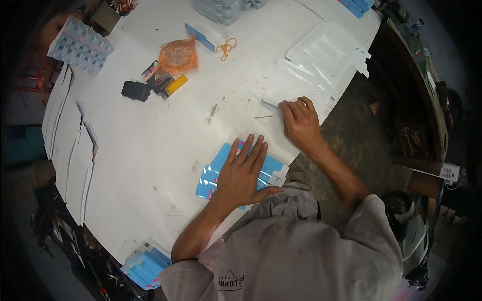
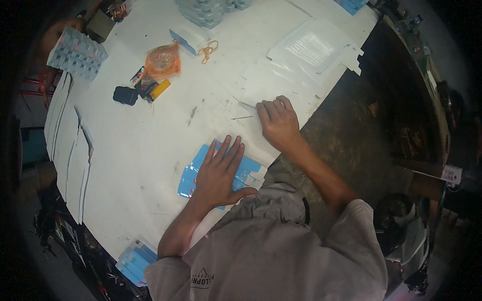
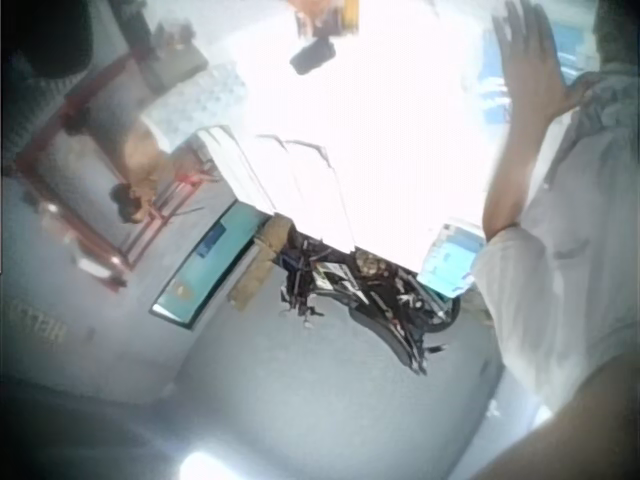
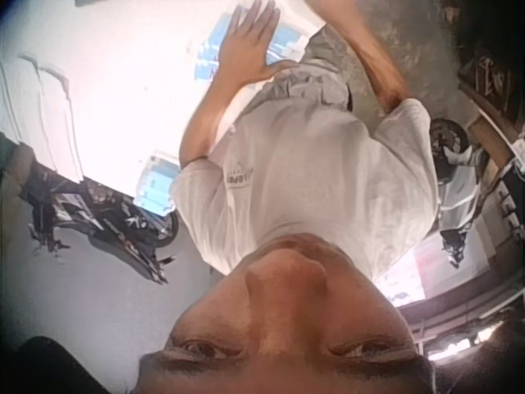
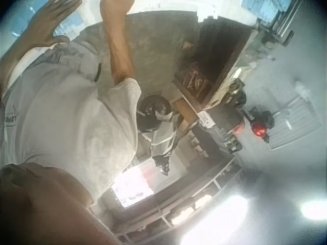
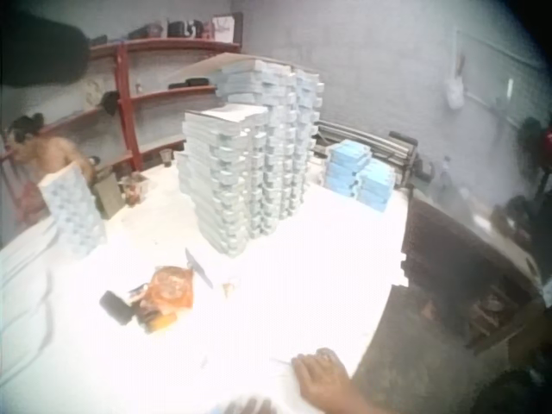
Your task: The person repeatedly gathers and aligns stacks of blue paper sheets on a white table, then places them aside. The person also handles white paper sheets, folding or arranging them into smaller stacks. The workspace contains various items including rubber bands and a mobile phone.
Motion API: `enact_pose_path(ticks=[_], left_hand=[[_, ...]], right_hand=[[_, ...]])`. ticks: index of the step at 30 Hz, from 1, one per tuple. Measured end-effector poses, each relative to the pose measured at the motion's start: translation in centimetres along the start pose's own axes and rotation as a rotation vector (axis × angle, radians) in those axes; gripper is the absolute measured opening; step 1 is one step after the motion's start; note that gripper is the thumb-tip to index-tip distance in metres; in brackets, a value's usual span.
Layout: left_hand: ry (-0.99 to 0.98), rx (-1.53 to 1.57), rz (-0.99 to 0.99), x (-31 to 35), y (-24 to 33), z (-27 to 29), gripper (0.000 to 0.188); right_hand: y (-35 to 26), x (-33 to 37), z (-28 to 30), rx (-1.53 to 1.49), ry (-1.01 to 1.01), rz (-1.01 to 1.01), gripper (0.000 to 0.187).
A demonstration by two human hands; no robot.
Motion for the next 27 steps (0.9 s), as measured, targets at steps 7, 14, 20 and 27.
enact_pose_path(ticks=[7, 14, 20, 27], left_hand=[[0.061, -0.024, 0.003, 0.2, -0.2, -0.7, 0.054], [0.107, -0.014, -0.007, 0.2, -0.9, -0.8, 0.050], [0.193, 0.034, 0.079, 0.5, -0.8, -0.6, 0.061], [-0.061, -0.291, 0.123, 0.8, -0.2, -1.1, 0.072]], right_hand=[[-0.3, 0.2, 1.5, -0.198, 0.022, -0.099, 0.028], [-2.8, 1.1, 3.2, -0.809, -0.060, -0.484, 0.026], [-5.0, 0.6, 4.1, -0.311, -0.042, -0.117, 0.035], [-6.2, 2.1, 3.1, -1.036, -0.833, -0.402, 0.039]])
Point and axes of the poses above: each hand's wrist, its own x-axis away from the middle knuckle, its own z-axis out of the back of the hand, y = z × x, the point moved 5 cm from there along -x, towards the middle knuckle, and after that the axes turned 11 degrees about x, right-handed, at the moved point
